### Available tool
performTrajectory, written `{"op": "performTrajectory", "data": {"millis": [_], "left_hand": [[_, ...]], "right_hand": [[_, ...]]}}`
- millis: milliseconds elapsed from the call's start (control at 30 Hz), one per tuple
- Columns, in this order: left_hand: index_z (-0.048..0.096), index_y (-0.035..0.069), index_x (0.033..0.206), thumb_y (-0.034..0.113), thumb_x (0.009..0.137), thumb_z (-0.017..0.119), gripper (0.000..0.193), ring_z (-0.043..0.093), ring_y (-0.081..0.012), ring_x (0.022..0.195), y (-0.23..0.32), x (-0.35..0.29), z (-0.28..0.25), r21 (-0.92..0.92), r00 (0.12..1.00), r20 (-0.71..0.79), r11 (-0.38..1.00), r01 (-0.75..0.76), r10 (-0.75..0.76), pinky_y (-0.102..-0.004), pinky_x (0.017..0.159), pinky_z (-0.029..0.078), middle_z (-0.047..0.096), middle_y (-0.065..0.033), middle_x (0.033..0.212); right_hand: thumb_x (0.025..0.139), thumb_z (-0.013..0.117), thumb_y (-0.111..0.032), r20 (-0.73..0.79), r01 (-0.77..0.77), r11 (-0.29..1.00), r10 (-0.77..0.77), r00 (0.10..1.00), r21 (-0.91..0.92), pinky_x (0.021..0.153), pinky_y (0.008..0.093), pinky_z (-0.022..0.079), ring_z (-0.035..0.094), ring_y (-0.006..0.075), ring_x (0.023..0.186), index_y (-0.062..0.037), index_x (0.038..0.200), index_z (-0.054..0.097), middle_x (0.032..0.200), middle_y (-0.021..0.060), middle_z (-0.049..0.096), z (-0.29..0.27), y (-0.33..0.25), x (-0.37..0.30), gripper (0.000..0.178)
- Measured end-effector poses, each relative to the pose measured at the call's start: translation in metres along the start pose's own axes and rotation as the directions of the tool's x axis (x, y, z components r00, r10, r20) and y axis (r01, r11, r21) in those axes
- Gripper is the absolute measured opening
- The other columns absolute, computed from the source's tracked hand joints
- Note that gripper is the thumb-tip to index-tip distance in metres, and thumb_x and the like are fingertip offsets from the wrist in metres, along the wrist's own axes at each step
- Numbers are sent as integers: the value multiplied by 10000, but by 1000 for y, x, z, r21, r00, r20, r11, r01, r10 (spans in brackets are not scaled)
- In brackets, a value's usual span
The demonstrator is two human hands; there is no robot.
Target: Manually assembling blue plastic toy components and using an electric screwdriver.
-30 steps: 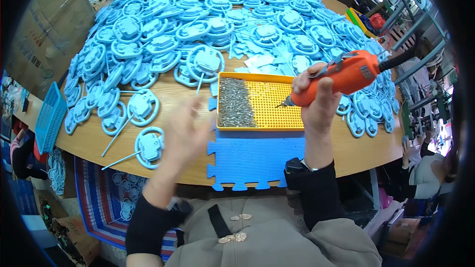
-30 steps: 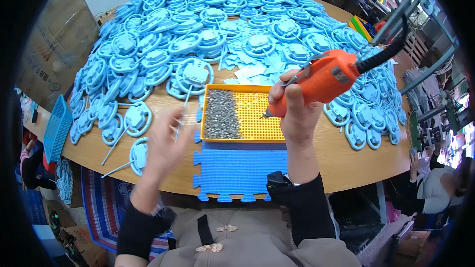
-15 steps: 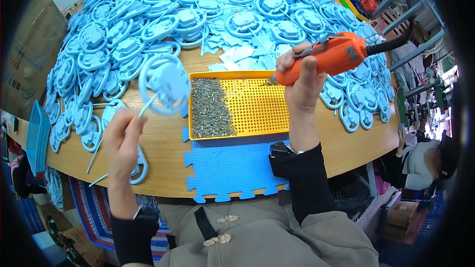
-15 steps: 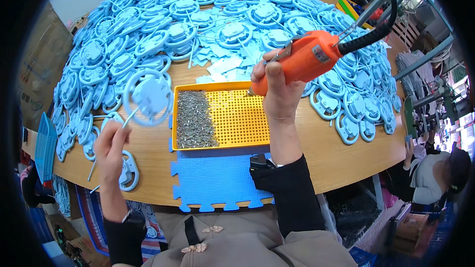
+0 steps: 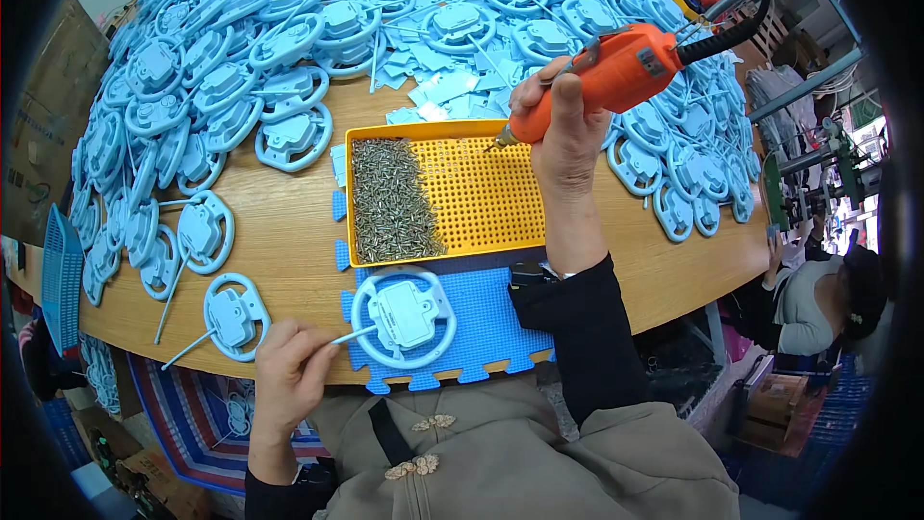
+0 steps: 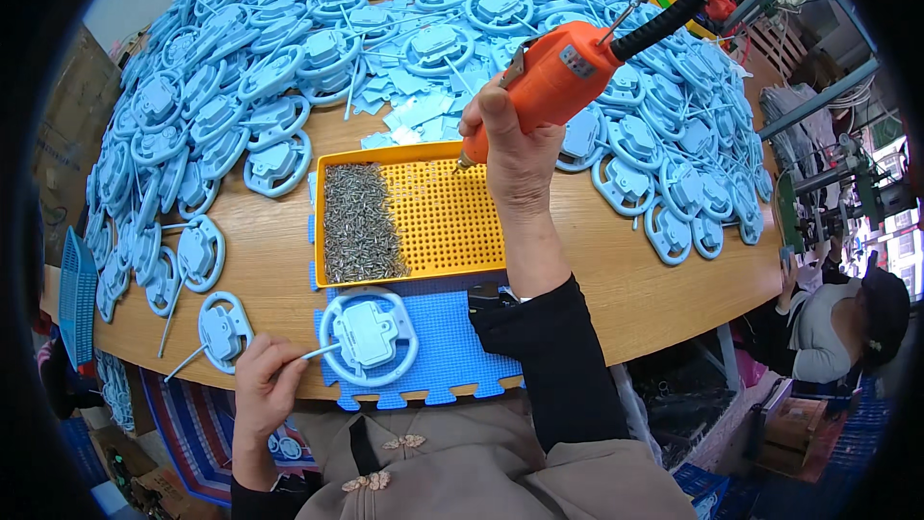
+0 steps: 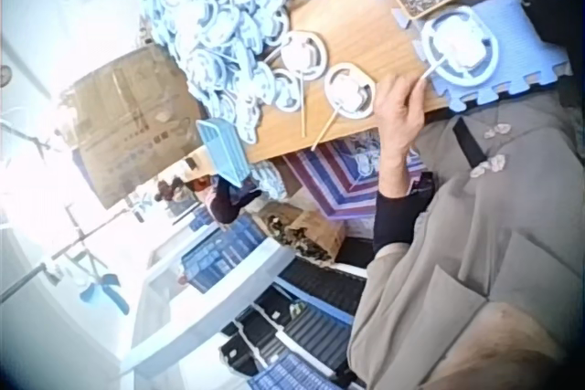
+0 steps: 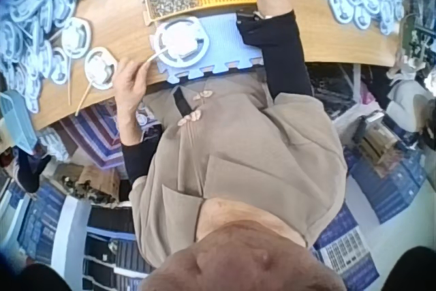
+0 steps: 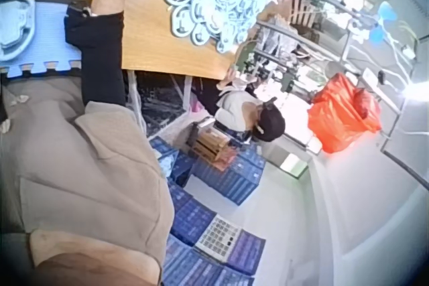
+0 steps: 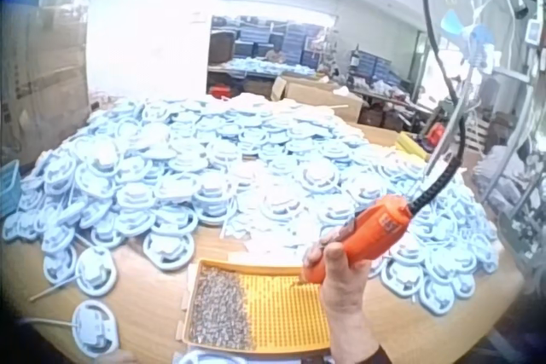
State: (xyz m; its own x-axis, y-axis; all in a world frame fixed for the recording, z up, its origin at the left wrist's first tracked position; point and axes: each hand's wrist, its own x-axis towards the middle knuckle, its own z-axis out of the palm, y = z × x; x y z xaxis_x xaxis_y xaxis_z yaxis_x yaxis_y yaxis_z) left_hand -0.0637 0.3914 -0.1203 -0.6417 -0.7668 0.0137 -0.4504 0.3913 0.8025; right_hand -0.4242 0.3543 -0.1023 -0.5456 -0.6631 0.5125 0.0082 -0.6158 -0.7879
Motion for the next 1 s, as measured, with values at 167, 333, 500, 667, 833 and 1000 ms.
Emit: {"op": "performTrajectory", "data": {"millis": [167,333,500,667,833,1000], "left_hand": [[616,45,1094,207,673,781,480,534,-332,943,25,12,26,253,960,-111,941,-225,259,-411,781,407,564,-139,1046],[545,39,1180,320,643,795,656,462,-343,1103,41,29,57,327,968,-64,921,-211,244,-462,896,339,498,-142,1178],[540,70,1139,261,602,802,627,465,-329,1089,40,33,61,349,955,-130,914,-208,267,-433,914,344,490,-137,1157],[538,78,1124,273,585,807,633,451,-314,1105,40,35,64,339,959,-120,919,-203,256,-426,923,327,484,-123,1154],[540,76,1131,281,586,811,642,450,-311,1105,41,32,62,329,962,-111,923,-202,250,-429,925,321,483,-119,1147],[540,73,1139,288,588,816,653,447,-309,1109,40,32,62,332,965,-112,924,-190,239,-434,930,316,481,-117,1154]], "right_hand": [[804,744,-470,1,18,999,-18,1000,-34,583,324,475,551,162,610,-77,895,542,691,42,560,5,-5,0,451],[852,710,-428,-4,78,994,-77,997,74,567,286,457,547,143,582,-53,965,526,676,37,554,18,-42,-1,433],[833,670,-544,199,-74,984,40,979,164,566,290,448,539,149,623,-30,1005,527,703,40,549,47,-88,-54,561],[747,619,-700,250,-268,963,251,935,34,550,289,441,519,141,577,-61,967,522,679,19,528,62,-94,-106,684],[745,671,-651,254,-275,961,264,930,7,539,294,454,534,149,581,-50,974,508,675,39,537,71,-91,-115,664],[749,716,-597,279,-274,962,263,923,-1,527,286,448,531,149,578,-50,963,507,674,46,541,77,-89,-116,624]]}}
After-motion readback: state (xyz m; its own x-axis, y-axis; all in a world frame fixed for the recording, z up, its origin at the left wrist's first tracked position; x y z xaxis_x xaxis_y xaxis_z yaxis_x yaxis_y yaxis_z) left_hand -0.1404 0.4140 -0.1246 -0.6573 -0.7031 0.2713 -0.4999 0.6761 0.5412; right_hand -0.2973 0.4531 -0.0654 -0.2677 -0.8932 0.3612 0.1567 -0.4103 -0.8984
